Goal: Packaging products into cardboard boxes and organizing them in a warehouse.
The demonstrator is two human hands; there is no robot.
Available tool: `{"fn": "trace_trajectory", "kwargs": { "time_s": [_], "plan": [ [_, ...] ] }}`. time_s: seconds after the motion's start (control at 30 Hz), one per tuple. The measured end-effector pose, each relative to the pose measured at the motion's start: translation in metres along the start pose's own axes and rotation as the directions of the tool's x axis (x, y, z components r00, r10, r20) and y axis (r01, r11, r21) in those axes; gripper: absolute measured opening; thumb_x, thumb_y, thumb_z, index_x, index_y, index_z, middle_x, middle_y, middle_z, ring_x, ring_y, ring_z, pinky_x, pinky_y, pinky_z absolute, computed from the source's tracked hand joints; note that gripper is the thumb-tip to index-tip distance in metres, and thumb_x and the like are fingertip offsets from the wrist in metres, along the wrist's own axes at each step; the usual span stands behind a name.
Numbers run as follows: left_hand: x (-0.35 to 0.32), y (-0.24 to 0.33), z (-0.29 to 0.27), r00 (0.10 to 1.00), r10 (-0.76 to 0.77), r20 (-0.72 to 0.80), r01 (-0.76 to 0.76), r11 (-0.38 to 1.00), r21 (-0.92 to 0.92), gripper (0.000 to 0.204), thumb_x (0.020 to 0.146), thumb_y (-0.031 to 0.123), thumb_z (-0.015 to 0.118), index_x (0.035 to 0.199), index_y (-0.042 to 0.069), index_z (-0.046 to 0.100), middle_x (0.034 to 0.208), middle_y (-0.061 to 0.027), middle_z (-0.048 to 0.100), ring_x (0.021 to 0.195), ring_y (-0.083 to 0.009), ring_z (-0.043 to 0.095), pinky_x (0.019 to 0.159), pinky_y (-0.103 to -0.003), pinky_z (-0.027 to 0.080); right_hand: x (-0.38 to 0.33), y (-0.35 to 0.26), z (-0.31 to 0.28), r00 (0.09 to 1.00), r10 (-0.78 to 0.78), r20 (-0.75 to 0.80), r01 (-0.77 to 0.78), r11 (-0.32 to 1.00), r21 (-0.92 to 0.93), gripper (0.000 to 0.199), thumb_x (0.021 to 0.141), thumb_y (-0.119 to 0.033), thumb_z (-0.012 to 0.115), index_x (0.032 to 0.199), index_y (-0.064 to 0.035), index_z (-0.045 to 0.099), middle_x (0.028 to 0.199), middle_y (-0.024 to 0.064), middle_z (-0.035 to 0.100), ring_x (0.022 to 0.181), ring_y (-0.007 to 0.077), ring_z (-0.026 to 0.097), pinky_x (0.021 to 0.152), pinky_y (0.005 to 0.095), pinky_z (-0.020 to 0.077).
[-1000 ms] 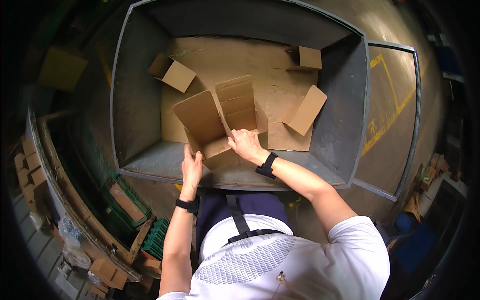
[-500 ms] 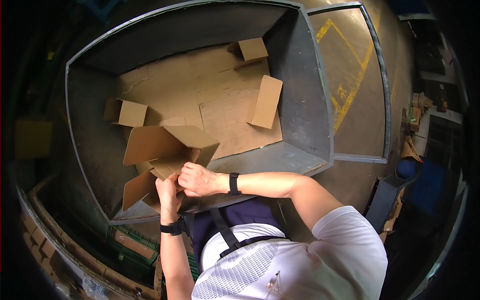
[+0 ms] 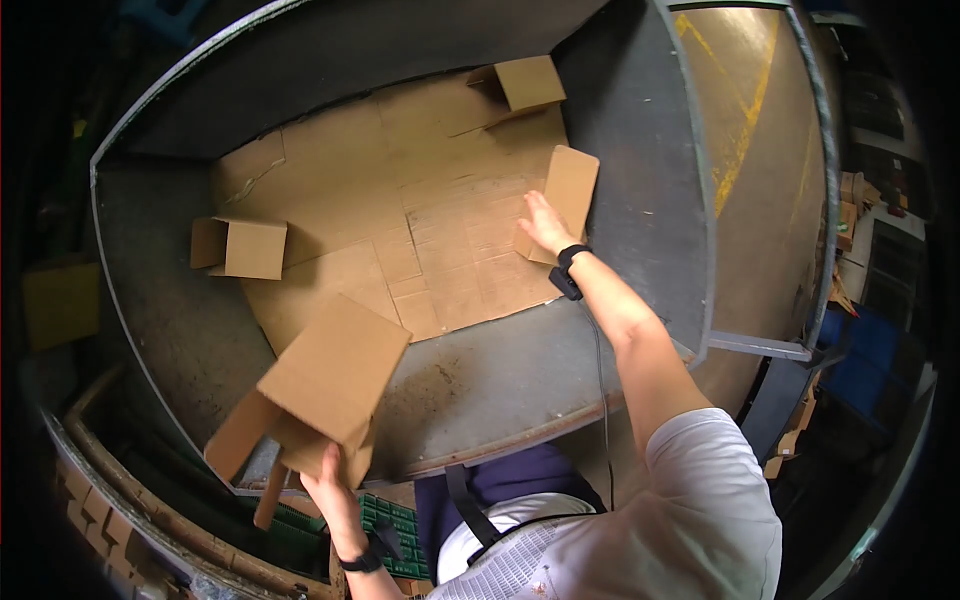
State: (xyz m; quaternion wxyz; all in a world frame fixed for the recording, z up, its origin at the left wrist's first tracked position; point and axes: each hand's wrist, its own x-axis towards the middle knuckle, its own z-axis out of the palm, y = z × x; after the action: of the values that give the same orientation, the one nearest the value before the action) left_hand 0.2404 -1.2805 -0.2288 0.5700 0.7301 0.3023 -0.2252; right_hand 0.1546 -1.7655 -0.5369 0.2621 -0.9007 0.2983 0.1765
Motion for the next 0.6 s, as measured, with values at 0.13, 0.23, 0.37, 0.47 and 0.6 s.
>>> {"fn": "trace_trajectory", "kwargs": {
  "time_s": [0.13,0.23,0.37,0.47,0.6],
  "plan": [
    [-0.021,0.006,0.003,0.996,-0.078,-0.052,0.081,0.995,0.051,0.04,0.084,0.009,0.067,0.117,-0.008,0.053,0.112,-0.0132,0.06,0.099,-0.0214,0.058,0.089,-0.034,0.046,0.039,0.026,0.026,0.999,0.037,0.038,-0.035,0.998,-0.048,0.069,0.084,-0.018,0.061,0.144,-0.0031,0.031,0.154,0.0187,0.019,0.132,0.0342,0.039,0.108,0.0433,0.0356],
    [-0.029,0.0,-0.001,0.985,-0.11,-0.135,0.126,0.985,0.121,0.039,0.084,0.013,0.07,0.115,-0.007,0.054,0.11,-0.0129,0.061,0.096,-0.0205,0.058,0.087,-0.033,0.046,0.059,0.009,0.038,0.976,0.159,0.149,-0.142,0.983,-0.119,0.076,0.083,-0.018,0.064,0.147,-0.0065,0.024,0.157,0.0146,0.009,0.134,0.0344,0.037,0.105,0.0411,0.0398],
    [-0.027,-0.009,0.009,0.981,-0.136,-0.138,0.166,0.958,0.235,0.031,0.086,0.01,0.069,0.109,-0.007,0.057,0.104,-0.0109,0.063,0.091,-0.0174,0.058,0.083,-0.03,0.046,0.072,0.045,0.026,0.886,0.462,0.043,-0.422,0.842,-0.335,0.084,0.084,-0.014,0.062,0.151,-0.0129,0.01,0.159,0.0089,0.003,0.127,0.0328,0.047,0.098,0.0444,0.0457],
    [-0.027,-0.009,0.014,0.978,-0.151,-0.142,0.181,0.957,0.227,0.023,0.086,0.008,0.067,0.103,-0.006,0.06,0.097,-0.0089,0.065,0.086,-0.0162,0.059,0.08,-0.03,0.047,0.075,0.04,0.029,0.86,0.505,0.073,-0.431,0.796,-0.425,0.071,0.088,-0.012,0.054,0.149,-0.0105,0.018,0.154,0.0137,0.022,0.123,0.0314,0.052,0.096,0.0436,0.0469],
    [-0.025,-0.006,0.02,0.988,-0.114,-0.101,0.135,0.963,0.235,0.017,0.087,0.006,0.065,0.098,-0.006,0.063,0.092,-0.0075,0.066,0.083,-0.0152,0.06,0.078,-0.029,0.047,0.059,0.037,0.04,0.823,0.56,0.096,-0.442,0.738,-0.511,0.033,0.093,-0.012,0.043,0.118,-0.0067,0.063,0.117,0.0166,0.064,0.109,0.0311,0.062,0.091,0.0407,0.0503]
  ]
}}
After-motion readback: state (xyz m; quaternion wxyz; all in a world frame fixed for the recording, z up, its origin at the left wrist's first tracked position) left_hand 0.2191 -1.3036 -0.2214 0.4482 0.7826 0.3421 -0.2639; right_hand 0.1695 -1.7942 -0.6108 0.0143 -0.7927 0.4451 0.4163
